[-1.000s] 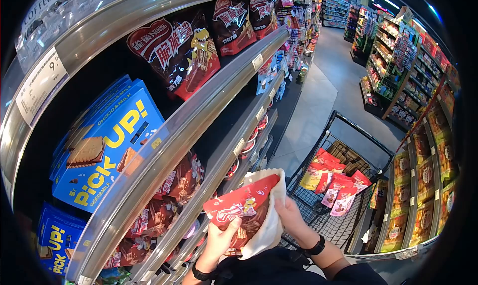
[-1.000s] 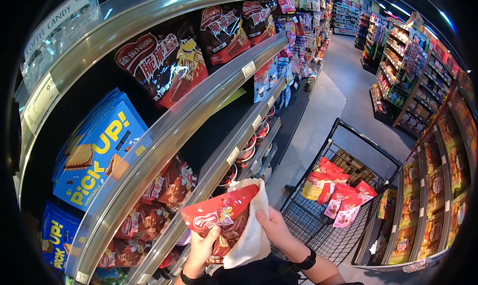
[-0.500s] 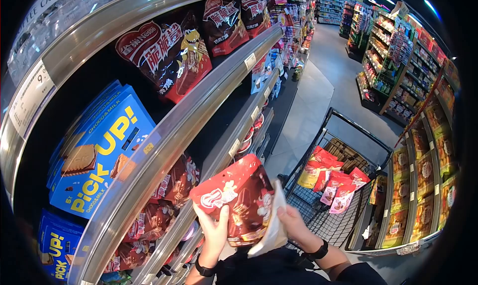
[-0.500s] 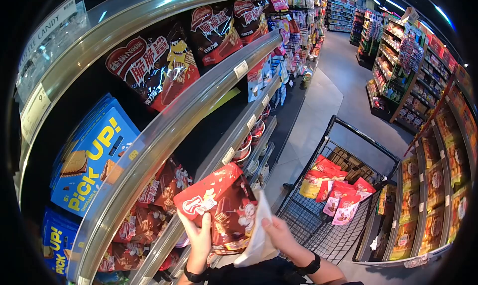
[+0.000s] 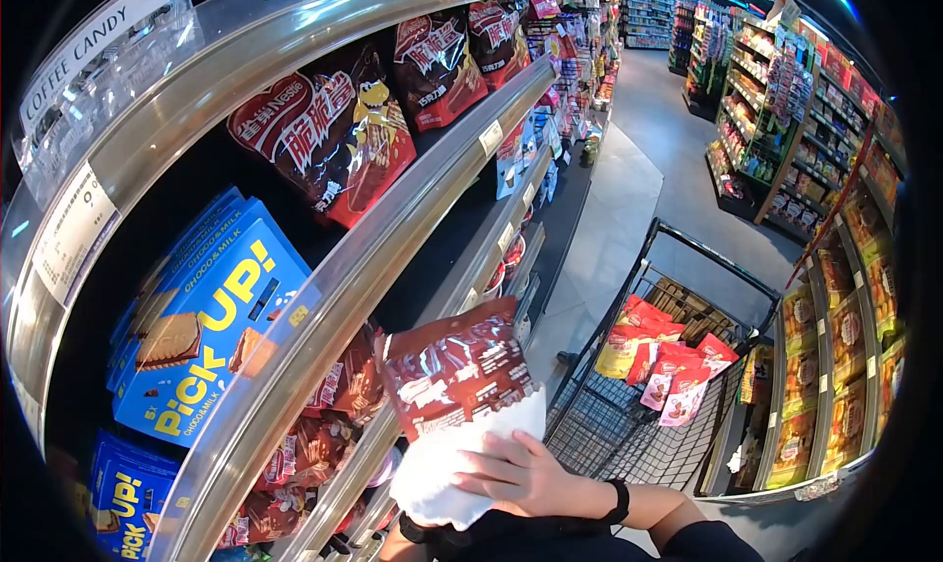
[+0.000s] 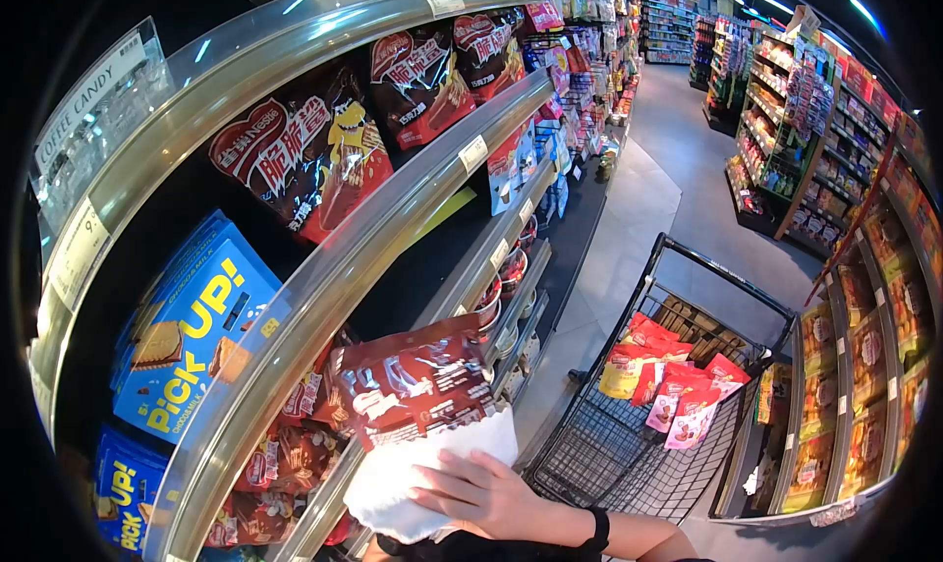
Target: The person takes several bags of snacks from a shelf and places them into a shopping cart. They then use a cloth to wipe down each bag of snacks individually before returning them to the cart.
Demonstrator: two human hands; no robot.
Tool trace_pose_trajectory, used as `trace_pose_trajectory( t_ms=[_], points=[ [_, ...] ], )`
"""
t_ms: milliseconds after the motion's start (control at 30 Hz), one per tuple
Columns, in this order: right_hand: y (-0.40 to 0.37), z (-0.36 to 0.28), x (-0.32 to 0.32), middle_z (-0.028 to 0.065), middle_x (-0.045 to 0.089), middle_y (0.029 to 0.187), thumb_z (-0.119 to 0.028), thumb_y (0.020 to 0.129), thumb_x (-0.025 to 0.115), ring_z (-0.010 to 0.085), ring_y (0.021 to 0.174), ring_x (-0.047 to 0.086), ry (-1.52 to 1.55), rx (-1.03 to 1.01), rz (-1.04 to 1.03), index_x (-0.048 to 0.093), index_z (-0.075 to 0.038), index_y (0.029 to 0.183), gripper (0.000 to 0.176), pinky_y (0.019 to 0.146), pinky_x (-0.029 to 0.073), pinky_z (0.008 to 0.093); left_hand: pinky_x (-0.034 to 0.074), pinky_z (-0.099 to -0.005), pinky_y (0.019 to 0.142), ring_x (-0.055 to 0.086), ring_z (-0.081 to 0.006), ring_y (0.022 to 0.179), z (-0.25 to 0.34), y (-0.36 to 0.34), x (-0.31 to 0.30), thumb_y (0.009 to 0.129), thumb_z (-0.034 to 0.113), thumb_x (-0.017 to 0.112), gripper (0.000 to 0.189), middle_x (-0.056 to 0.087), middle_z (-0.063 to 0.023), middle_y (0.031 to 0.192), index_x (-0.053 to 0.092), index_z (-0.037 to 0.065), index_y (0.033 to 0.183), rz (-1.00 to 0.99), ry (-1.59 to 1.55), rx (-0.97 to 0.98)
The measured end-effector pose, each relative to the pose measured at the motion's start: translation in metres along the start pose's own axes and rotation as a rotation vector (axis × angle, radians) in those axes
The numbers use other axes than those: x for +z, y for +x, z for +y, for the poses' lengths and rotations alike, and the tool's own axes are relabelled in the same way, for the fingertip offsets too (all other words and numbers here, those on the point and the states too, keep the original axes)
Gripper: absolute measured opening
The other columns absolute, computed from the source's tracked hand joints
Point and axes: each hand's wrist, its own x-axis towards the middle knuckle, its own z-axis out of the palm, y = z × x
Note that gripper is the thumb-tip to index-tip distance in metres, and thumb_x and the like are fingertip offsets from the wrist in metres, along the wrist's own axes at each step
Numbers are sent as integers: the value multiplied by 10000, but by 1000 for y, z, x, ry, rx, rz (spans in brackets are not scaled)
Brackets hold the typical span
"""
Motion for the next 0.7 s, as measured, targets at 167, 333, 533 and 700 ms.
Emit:
trace_pose_trajectory(
  t_ms=[167, 333, 533, 700],
  points=[
    [25, 20, -12, 21, 529, 1226, -268, 778, 574, 303, 1269, 356, 44, 95, 2, 576, -225, 1187, 411, 1059, 133, 492, 286, -399, 988, 254, -310, 1231, -3, -4, -4, 636, 95, 709, 904, 202, -193, 1337, 163, 41, 1354, 71, 3, 57],
    [35, 70, -7, 104, 440, 1334, -159, 837, 534, 357, 1320, 260, 288, 358, 218, 558, 9, 1093, 308, 1060, 190, 519, 316, -386, 956, 298, -285, 1183, 0, 10, 4, 671, 107, 688, 805, 260, -174, 1287, 215, 40, 1320, 163, 46, 157],
    [31, 50, 5, 120, 433, 1328, -227, 845, 518, 356, 1306, 278, 224, 114, 11, 570, -33, 1107, 330, 1053, 215, 512, 352, -370, 917, 351, -256, 1125, -4, 9, -2, 713, 120, 662, 688, 330, -150, 1227, 279, 40, 1279, 267, 40, 220],
    [25, 27, 21, 64, 443, 1322, -264, 749, 558, 310, 1257, 357, 300, -156, -133, 562, -108, 1159, 439, 1038, 270, 478, 382, -357, 885, 395, -231, 1076, -16, -7, -14, 749, 132, 641, 592, 388, -131, 1177, 331, 39, 1244, 319, 42, 220]
  ],
)
